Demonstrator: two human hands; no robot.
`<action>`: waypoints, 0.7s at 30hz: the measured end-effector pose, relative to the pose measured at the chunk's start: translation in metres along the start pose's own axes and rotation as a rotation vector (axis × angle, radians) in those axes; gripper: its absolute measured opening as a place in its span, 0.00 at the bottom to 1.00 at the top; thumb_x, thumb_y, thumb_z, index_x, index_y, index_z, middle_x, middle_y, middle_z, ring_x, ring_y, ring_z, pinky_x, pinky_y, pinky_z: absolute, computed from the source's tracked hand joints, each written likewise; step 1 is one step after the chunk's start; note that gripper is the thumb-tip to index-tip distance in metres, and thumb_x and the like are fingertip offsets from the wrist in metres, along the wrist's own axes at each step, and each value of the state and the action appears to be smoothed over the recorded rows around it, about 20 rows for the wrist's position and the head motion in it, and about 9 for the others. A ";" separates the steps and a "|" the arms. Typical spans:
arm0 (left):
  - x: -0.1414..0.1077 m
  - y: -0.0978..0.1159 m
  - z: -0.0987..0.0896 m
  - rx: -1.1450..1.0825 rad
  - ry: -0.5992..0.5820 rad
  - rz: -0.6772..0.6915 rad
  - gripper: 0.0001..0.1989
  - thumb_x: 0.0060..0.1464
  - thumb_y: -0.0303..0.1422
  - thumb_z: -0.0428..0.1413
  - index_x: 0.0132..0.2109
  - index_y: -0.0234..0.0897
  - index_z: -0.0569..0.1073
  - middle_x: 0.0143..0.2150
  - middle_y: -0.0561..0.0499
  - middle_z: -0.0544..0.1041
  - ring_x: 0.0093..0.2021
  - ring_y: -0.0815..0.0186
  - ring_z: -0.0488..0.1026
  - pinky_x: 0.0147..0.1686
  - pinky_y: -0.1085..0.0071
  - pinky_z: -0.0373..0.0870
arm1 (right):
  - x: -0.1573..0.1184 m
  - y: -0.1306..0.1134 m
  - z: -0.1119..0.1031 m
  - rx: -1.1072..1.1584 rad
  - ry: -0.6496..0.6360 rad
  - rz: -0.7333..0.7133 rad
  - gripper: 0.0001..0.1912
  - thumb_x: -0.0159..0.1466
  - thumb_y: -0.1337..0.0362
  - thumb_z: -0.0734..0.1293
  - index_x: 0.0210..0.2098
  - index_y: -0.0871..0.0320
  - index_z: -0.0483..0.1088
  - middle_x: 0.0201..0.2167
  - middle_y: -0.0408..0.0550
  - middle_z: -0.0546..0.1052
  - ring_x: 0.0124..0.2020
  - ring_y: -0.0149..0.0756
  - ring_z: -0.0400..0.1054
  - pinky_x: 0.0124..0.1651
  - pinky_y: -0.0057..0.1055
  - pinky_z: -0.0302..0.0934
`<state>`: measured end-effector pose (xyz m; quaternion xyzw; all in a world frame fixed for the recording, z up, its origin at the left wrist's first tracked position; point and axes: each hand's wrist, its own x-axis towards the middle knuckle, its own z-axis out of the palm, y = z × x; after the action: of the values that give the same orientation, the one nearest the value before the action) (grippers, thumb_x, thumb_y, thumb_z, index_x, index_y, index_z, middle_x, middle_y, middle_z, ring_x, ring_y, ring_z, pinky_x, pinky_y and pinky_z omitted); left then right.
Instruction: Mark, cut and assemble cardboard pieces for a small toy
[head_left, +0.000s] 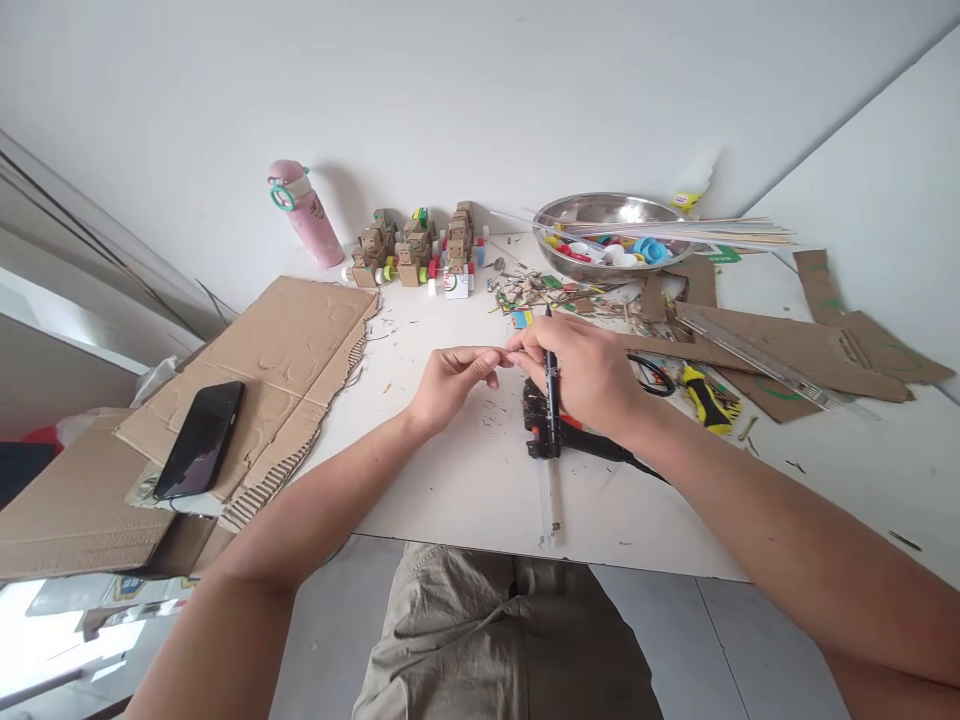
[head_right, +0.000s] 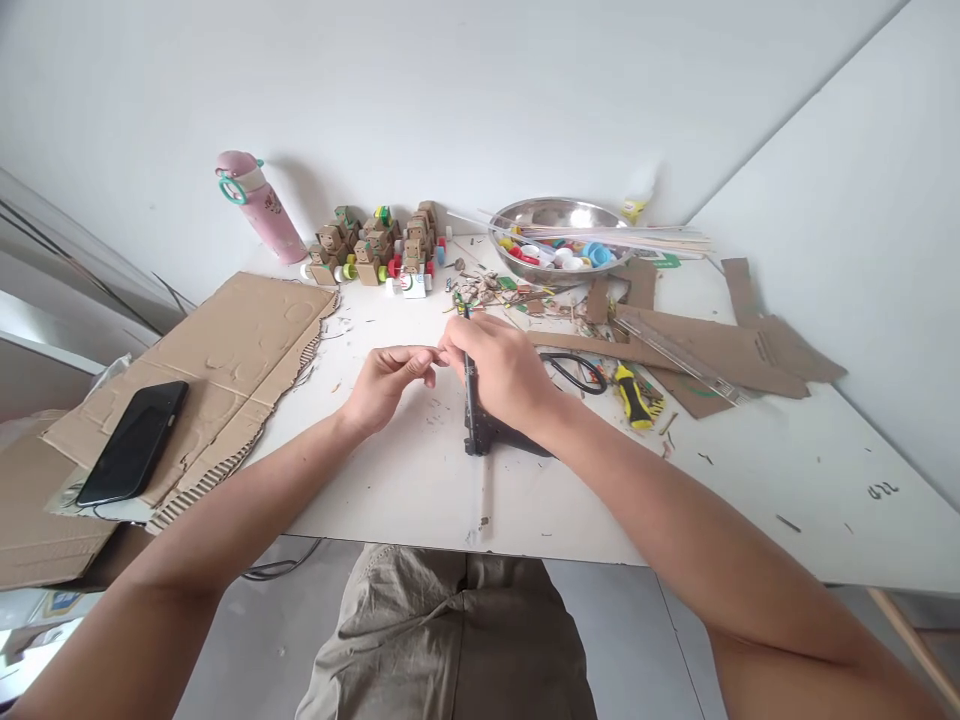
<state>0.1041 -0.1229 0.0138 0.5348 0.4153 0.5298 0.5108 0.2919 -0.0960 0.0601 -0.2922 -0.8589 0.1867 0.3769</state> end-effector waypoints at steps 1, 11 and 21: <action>0.000 0.000 0.000 0.009 -0.007 -0.002 0.22 0.51 0.54 0.72 0.27 0.41 0.84 0.31 0.48 0.85 0.31 0.63 0.75 0.42 0.61 0.78 | -0.002 0.001 0.000 -0.005 0.004 0.003 0.18 0.67 0.67 0.65 0.25 0.49 0.54 0.26 0.43 0.78 0.31 0.45 0.74 0.39 0.42 0.68; -0.007 -0.002 0.010 -0.308 -0.080 -0.232 0.16 0.53 0.46 0.74 0.32 0.38 0.85 0.36 0.48 0.84 0.30 0.67 0.74 0.39 0.64 0.77 | -0.014 0.005 0.002 0.122 0.173 0.195 0.25 0.69 0.50 0.71 0.29 0.49 0.52 0.30 0.42 0.82 0.35 0.46 0.80 0.41 0.46 0.72; 0.005 0.014 -0.019 -0.341 0.177 -0.180 0.09 0.58 0.40 0.70 0.43 0.48 0.81 0.34 0.56 0.78 0.28 0.71 0.70 0.38 0.71 0.78 | -0.006 0.024 -0.002 0.153 0.203 0.202 0.22 0.69 0.52 0.68 0.32 0.48 0.48 0.29 0.41 0.74 0.31 0.39 0.73 0.39 0.39 0.70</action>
<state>0.0847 -0.1178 0.0271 0.3525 0.4091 0.5896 0.6007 0.3053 -0.0813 0.0455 -0.3646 -0.7660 0.2581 0.4622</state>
